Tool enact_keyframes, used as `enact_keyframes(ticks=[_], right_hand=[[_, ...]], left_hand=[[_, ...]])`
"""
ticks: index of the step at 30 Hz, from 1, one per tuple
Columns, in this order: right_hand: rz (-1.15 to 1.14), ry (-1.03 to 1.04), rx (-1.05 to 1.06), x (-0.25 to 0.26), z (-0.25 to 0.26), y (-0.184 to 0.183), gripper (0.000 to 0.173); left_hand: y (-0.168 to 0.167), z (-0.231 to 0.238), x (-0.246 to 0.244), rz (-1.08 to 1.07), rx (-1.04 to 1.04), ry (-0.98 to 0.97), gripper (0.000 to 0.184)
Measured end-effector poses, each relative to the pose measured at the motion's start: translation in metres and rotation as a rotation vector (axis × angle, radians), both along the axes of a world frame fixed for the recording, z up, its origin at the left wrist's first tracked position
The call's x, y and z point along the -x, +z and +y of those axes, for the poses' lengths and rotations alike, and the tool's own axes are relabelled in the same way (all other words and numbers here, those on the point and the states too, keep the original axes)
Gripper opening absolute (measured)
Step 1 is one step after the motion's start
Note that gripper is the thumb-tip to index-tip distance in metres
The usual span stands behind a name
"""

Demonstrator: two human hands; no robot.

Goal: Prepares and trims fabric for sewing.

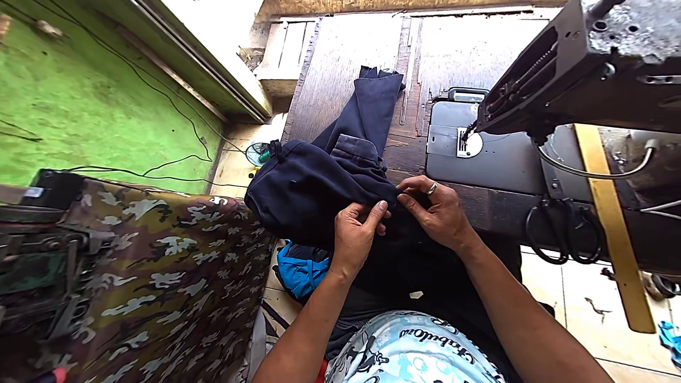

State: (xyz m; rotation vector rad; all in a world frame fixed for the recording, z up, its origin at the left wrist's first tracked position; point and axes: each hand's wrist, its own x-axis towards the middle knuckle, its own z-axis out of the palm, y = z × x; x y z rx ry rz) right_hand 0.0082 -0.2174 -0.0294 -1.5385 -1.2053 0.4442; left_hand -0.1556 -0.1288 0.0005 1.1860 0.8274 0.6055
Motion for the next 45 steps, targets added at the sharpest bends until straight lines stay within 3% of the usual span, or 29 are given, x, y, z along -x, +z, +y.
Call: enact_keyframes(ticks=[6, 15, 24, 26, 31, 35, 41, 45], right_hand=[[0.075, 0.009, -0.041, 0.000, 0.000, 0.000, 0.019], [-0.003, 0.025, -0.062, -0.003, 0.000, 0.001, 0.014], [-0.500, -0.020, -0.086, 0.001, -0.011, 0.018, 0.019], [-0.551, -0.072, 0.011, 0.001, -0.022, 0.024, 0.022], [-0.585, -0.456, 0.534, -0.024, -0.105, 0.049, 0.039], [-0.526, -0.705, 0.808, -0.050, -0.167, 0.043, 0.052], [-0.564, -0.675, 0.943, -0.059, -0.166, 0.043, 0.042], [-0.472, -0.669, 0.955, -0.065, -0.168, 0.051, 0.050]], left_hand=[[0.003, 0.000, -0.004, 0.007, 0.012, 0.006, 0.009], [0.006, -0.001, -0.010, 0.137, -0.090, -0.056, 0.012], [0.006, 0.000, -0.006, 0.140, -0.154, -0.100, 0.011], [0.005, 0.000, -0.006, 0.137, -0.158, -0.104, 0.011], [0.004, -0.002, -0.008, 0.131, -0.184, -0.073, 0.011], [0.007, -0.005, -0.010, 0.252, -0.290, -0.069, 0.012], [0.013, -0.005, -0.010, 0.253, -0.267, -0.092, 0.007], [0.017, -0.001, -0.002, 0.158, -0.241, -0.116, 0.003]])
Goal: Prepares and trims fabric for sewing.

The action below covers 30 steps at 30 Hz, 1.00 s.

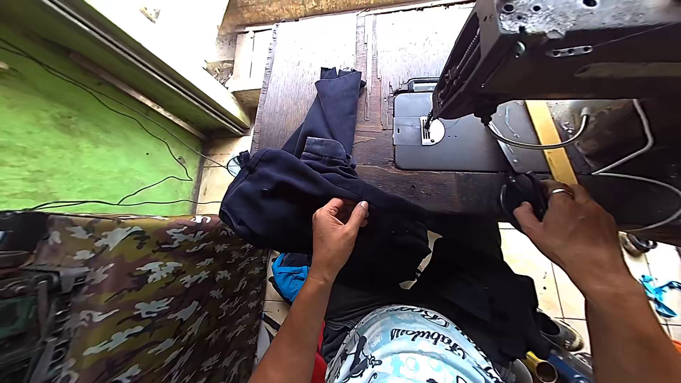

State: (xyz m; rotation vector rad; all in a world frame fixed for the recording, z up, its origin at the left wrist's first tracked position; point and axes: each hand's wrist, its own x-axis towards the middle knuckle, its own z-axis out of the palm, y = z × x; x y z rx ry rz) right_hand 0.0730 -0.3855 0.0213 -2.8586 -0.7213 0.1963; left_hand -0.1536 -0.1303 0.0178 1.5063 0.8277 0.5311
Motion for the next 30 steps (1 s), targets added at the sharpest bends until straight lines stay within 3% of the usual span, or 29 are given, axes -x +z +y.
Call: enact_keyframes(ticks=[3, 6, 8, 10, 13, 26, 30], right_hand=[[0.064, 0.021, -0.079, 0.009, -0.019, 0.011, 0.057], [0.284, 0.188, -0.252, 0.027, -0.036, 0.022, 0.052], [0.616, 0.351, -0.455, 0.040, -0.033, 0.017, 0.048], [0.990, 0.530, -0.601, 0.049, -0.019, 0.006, 0.062], [1.251, 0.681, -0.611, 0.051, 0.005, -0.004, 0.074], [1.315, 0.694, -0.422, 0.036, 0.024, -0.004, 0.072], [1.086, 0.765, -0.407, 0.037, 0.028, 0.003, 0.069]], left_hand=[[0.000, 0.001, 0.004, -0.031, -0.016, -0.018, 0.006], [-0.002, 0.000, 0.004, -0.063, -0.023, -0.017, 0.006], [-0.002, 0.000, 0.005, -0.081, -0.026, -0.010, 0.007], [-0.003, -0.001, 0.006, -0.098, -0.018, -0.004, 0.008], [-0.004, -0.001, 0.005, -0.104, -0.017, -0.001, 0.008], [-0.008, 0.001, 0.006, -0.057, -0.103, -0.008, 0.007], [-0.011, 0.003, 0.008, -0.019, -0.228, -0.032, 0.009]])
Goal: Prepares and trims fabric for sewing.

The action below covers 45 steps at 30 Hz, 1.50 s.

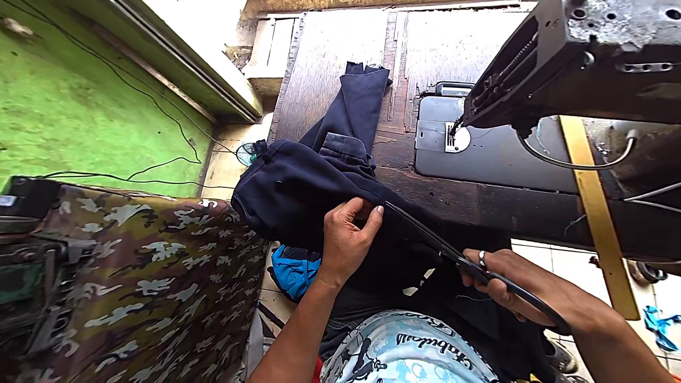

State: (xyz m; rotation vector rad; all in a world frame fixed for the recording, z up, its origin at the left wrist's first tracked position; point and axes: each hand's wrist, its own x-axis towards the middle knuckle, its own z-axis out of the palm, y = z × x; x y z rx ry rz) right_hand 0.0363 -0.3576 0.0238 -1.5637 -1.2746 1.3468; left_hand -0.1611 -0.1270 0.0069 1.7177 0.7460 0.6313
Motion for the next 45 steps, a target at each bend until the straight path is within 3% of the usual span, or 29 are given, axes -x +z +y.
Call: enact_keyframes(ticks=[4, 14, 24, 29, 32, 38, 42, 45], right_hand=[[-0.307, 0.010, -0.049, 0.003, 0.006, 0.012, 0.064], [-0.697, -0.013, 0.094, 0.024, 0.008, 0.036, 0.080], [-0.512, -0.091, -0.075, 0.027, 0.004, 0.015, 0.066], [-0.322, -0.171, -0.019, 0.019, 0.003, 0.006, 0.069], [-0.272, -0.277, -0.076, 0.019, 0.002, 0.006, 0.066], [-0.495, -0.548, -0.199, 0.039, 0.072, 0.008, 0.039], [-0.246, -0.570, -0.162, 0.045, 0.126, 0.003, 0.025], [-0.090, -0.587, -0.165, 0.043, 0.141, -0.004, 0.025]], left_hand=[[0.000, 0.004, 0.001, 0.032, -0.070, -0.021, 0.011], [0.003, 0.007, 0.001, 0.060, -0.092, -0.060, 0.013], [0.003, 0.006, 0.001, 0.046, 0.013, -0.099, 0.012], [0.003, 0.008, 0.001, -0.074, 0.309, -0.094, 0.007], [0.005, 0.008, 0.002, -0.068, 0.364, -0.095, 0.007], [0.004, 0.012, 0.005, -0.040, 0.288, -0.146, 0.007], [0.004, 0.012, 0.009, 0.005, 0.138, -0.171, 0.011], [0.005, 0.011, 0.008, 0.025, 0.129, -0.099, 0.013]])
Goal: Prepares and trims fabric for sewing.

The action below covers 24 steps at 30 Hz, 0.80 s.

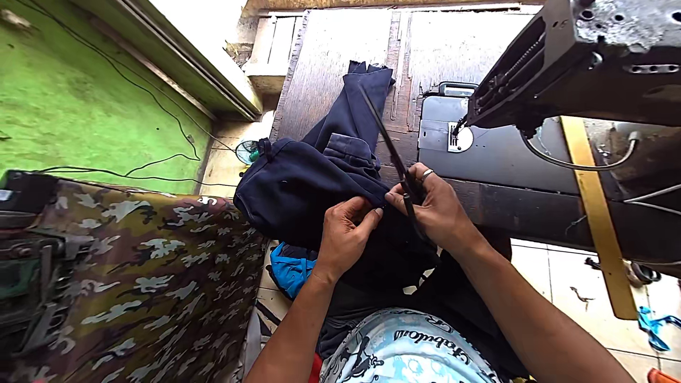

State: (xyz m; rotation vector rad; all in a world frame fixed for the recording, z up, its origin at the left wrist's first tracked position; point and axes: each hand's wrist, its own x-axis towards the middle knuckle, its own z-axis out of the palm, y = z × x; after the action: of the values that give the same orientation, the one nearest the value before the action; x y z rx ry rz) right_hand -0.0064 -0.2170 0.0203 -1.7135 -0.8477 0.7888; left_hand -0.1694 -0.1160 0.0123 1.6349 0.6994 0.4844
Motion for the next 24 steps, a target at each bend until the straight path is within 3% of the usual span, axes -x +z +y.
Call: enact_keyframes(ticks=[7, 10, 16, 21, 24], right_hand=[[0.386, -0.076, -0.099, -0.003, 0.000, -0.005, 0.030], [0.468, -0.072, -0.079, -0.004, 0.002, -0.005, 0.031], [0.415, -0.057, -0.071, -0.003, 0.003, -0.003, 0.031], [0.320, -0.076, -0.055, -0.003, 0.002, -0.009, 0.030], [0.056, -0.115, 0.011, -0.003, -0.002, -0.008, 0.027]], left_hand=[[-0.005, -0.003, -0.003, -0.081, 0.292, 0.065, 0.009], [-0.008, -0.006, -0.005, -0.063, 0.239, 0.088, 0.009], [-0.005, -0.012, -0.013, 0.031, -0.127, 0.120, 0.016], [-0.004, -0.008, -0.009, 0.020, -0.096, 0.011, 0.023], [0.001, -0.007, -0.008, 0.006, -0.020, -0.012, 0.022]])
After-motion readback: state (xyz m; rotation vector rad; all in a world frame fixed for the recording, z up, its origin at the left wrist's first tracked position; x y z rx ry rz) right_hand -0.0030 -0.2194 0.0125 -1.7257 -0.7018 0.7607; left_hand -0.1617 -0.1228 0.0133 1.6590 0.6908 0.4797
